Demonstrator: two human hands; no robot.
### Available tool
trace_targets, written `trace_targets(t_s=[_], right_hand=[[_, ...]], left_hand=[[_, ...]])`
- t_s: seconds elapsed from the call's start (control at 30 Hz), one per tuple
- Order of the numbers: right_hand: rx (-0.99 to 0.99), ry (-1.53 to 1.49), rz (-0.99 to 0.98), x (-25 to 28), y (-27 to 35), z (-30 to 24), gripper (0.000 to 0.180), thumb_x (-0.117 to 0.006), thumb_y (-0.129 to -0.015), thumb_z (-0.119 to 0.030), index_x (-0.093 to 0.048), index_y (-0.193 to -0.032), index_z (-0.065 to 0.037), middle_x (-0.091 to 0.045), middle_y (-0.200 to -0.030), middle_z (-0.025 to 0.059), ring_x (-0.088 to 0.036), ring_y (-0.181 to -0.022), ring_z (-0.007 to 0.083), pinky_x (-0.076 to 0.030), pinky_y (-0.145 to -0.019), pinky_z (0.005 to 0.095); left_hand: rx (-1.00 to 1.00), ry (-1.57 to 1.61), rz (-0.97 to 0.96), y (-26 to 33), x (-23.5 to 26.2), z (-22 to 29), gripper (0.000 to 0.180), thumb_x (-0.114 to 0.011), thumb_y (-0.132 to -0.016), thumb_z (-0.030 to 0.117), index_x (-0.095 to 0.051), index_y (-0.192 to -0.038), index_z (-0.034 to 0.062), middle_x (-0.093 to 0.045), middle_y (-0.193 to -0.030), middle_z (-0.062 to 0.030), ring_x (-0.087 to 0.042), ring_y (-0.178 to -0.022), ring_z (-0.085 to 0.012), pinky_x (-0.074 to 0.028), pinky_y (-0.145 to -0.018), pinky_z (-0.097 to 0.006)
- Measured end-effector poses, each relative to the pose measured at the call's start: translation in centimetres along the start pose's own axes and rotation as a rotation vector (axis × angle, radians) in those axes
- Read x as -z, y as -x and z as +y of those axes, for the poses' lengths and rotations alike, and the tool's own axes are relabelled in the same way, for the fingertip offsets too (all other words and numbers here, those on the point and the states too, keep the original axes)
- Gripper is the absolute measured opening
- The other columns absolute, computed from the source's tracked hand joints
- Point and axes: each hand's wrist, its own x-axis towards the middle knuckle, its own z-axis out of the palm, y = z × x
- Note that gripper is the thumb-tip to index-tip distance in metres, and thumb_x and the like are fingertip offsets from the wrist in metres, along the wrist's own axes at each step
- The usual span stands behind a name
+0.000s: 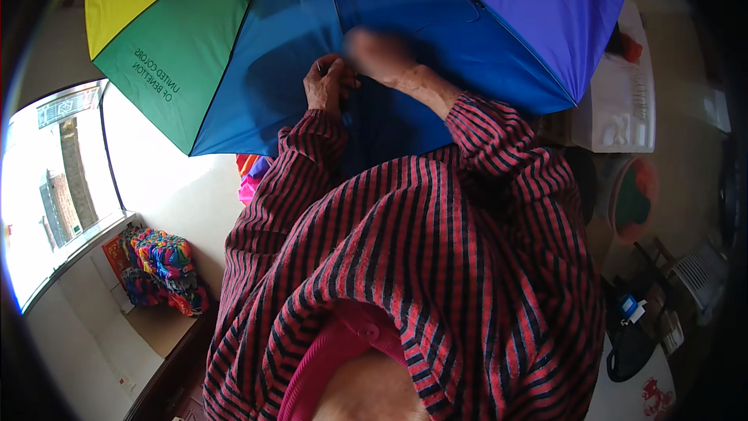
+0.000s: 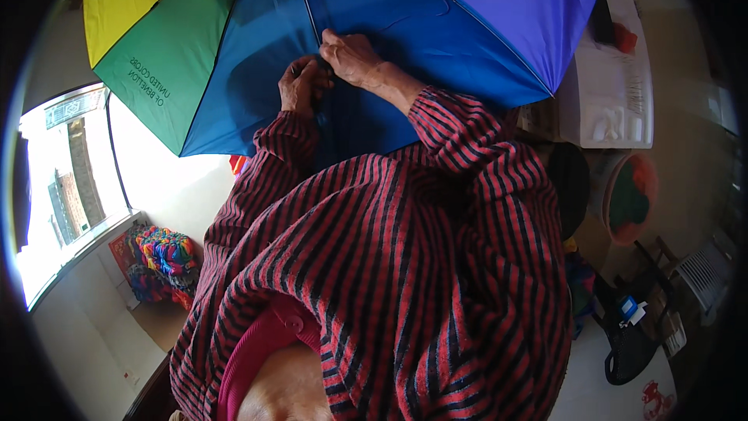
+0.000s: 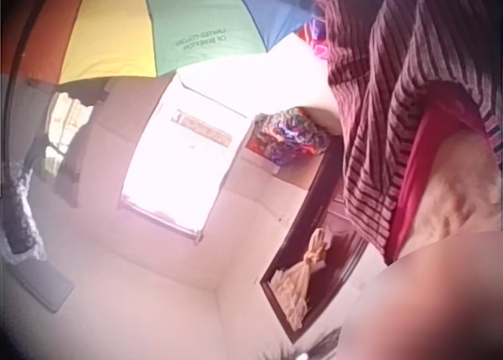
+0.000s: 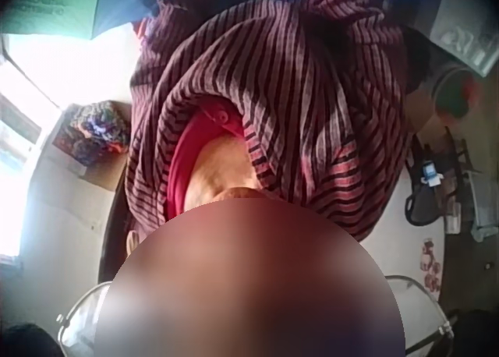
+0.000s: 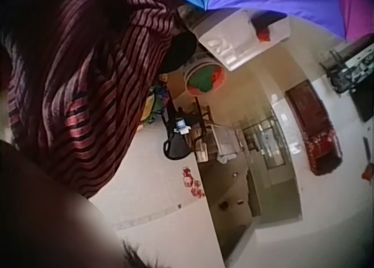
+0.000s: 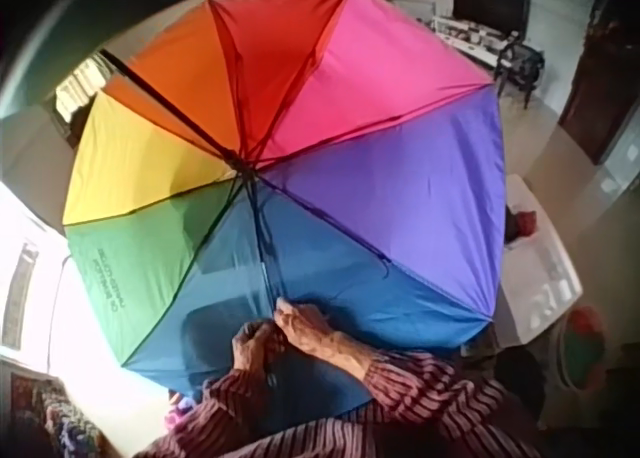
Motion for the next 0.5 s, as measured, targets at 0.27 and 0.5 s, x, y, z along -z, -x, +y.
trace_targets(t_s=[0.27, 0.5], right_hand=[[-0.728, -1.317, 0.684, 11.6, -4.5, 0.2, 0.015, -0.052, -0.088, -0.008, -0.056, -0.075, -0.004, -0.059, -0.068, 0.0077, -0.062, -0.064, 0.0154, -0.053, -0.061, 0.032], [-0.237, 0.021, 0.505, 5.2, -3.2, 1.0, 0.012, -0.054, -0.084, -0.01, -0.054, -0.072, -0.008, -0.06, -0.07, 0.0072, -0.061, -0.066, 0.0229, -0.05, -0.062, 0.037]], left_hand=[[-0.1, -0.165, 0.084, -0.8, 0.2, -1.4, 0.024, -0.065, -0.08, 0.017, -0.063, -0.098, 0.0012, -0.064, -0.073, -0.0061, -0.055, -0.053, -0.0095, -0.038, -0.045, -0.021], [-0.048, -0.168, 0.091, -0.3, -0.5, -0.2, 0.025, -0.068, -0.076, 0.014, -0.066, -0.097, 0.0004, -0.063, -0.068, -0.0042, -0.055, -0.052, -0.0089, -0.039, -0.045, -0.021]])
